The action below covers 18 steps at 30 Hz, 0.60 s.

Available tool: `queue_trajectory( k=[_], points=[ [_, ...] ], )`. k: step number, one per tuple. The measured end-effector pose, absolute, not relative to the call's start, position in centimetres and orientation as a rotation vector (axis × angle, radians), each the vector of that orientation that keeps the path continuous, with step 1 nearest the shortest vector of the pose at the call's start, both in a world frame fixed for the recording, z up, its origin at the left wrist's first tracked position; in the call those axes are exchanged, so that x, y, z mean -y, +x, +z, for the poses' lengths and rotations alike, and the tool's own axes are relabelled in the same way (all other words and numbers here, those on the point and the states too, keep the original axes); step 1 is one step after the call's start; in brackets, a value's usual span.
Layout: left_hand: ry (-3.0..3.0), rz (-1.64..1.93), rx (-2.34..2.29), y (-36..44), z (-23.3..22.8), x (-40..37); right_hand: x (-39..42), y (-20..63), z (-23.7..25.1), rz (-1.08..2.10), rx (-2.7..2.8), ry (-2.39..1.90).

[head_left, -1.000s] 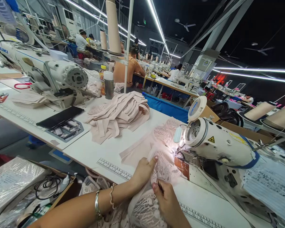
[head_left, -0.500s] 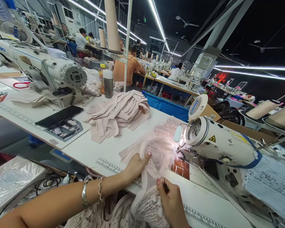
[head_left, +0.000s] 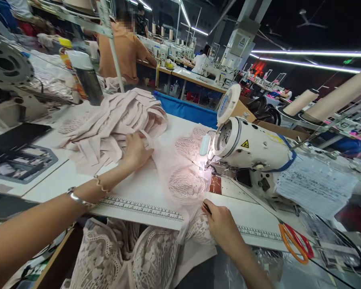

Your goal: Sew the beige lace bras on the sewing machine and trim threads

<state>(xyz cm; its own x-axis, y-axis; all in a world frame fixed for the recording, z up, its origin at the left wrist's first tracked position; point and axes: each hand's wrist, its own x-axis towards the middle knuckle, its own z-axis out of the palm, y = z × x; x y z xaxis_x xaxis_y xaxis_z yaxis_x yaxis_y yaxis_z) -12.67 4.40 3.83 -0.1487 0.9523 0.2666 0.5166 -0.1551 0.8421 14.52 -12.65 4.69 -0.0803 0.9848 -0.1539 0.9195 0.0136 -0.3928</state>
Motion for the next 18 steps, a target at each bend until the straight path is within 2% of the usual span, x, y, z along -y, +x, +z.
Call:
queue_trajectory(
  k=[3, 5, 7, 10, 14, 16, 18],
  points=[
    [2.104, 1.111, -1.358, -9.8, 3.5, -1.6, 11.6, 15.2, 7.4, 0.657, 2.283, -2.099],
    [2.5, 0.753, -0.765, -6.6, 2.9, 0.7, 10.5, 15.9, 10.0, 0.785, 2.436, -1.97],
    [2.709, 0.51, -0.366, -3.5, 2.1, 2.4, 9.4, 17.0, 12.6, 0.882, 2.615, -1.799],
    [2.851, 0.43, -0.342, -0.8, 1.0, 2.7, 8.0, 18.9, 14.1, 0.705, 2.769, -1.844],
    [2.748, 0.533, -0.305, -0.8, 0.7, 0.0, 6.3, 19.7, 10.3, 0.177, 2.539, -2.18],
    [2.66, 0.564, -0.234, -1.1, 0.8, -1.6, 5.4, 19.3, 7.2, 0.075, 2.28, -2.216],
    [2.598, 0.589, -0.278, -1.0, 0.7, -2.5, 4.5, 18.6, 4.6, 0.115, 2.01, -2.25]
  ],
)
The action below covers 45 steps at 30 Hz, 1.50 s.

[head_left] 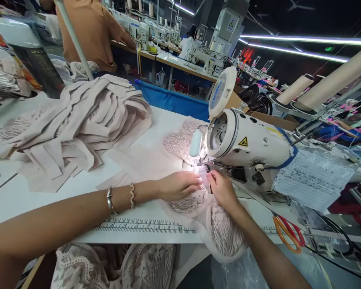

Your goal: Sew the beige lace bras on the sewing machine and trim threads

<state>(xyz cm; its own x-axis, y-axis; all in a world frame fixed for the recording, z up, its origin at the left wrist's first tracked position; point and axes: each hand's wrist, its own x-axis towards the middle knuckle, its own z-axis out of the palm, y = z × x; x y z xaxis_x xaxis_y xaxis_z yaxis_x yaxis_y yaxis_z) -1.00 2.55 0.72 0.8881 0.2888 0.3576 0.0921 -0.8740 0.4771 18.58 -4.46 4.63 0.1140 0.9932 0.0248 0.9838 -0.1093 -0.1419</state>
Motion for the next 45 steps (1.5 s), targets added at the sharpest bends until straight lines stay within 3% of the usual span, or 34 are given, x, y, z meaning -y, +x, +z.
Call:
queue_trajectory(
  k=[3, 8, 15, 20, 29, 45],
  points=[
    [2.574, 0.629, -0.43, -0.4, 0.2, -2.6, 3.7, 17.6, 2.5, 0.099, 1.752, -2.327],
    [2.916, 0.765, -0.627, -0.1, -0.9, -0.5, 4.3, 17.5, 1.7, 0.042, 1.771, -2.215],
    [3.322, 0.621, -0.643, -0.1, -0.4, 0.7, 4.9, 18.0, 0.8, -0.026, 1.829, -2.007],
    [3.319, 0.516, -0.583, -0.1, 0.3, 0.5, 5.1, 17.9, 0.2, -0.082, 1.892, -1.961],
    [3.094, 0.627, -0.452, -0.5, 1.0, -0.9, 5.1, 17.7, 0.0, -0.281, 2.072, -1.795],
    [3.083, 0.535, -0.572, -0.9, 0.2, -1.4, 5.4, 17.8, -0.1, -0.466, 2.231, -1.744]
  ],
)
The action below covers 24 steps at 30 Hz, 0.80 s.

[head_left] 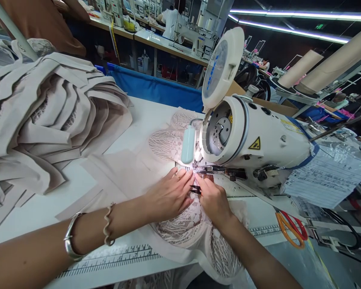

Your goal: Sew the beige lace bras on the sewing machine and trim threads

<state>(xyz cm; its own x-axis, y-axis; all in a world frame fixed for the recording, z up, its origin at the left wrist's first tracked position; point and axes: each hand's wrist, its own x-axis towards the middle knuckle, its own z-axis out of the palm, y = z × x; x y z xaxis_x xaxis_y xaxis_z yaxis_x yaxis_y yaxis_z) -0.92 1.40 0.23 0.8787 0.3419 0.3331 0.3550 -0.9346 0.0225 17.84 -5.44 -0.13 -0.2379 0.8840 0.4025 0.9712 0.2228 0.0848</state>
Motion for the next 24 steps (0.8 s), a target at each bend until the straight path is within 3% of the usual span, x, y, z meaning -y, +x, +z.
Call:
queue_trajectory(
  k=[14, 20, 24],
  points=[
    [-3.068, -0.476, 0.581, -1.0, 0.0, -1.7, 5.2, 17.8, -0.2, -0.387, 2.223, -1.757],
    [-2.948, -0.503, 0.494, -0.8, 0.4, -1.7, 5.0, 17.6, 1.0, -0.139, 2.111, -2.021],
    [-2.927, -0.447, 0.29, -0.8, 0.4, -0.9, 5.5, 18.2, 1.9, -0.022, 2.075, -1.888]
  ],
)
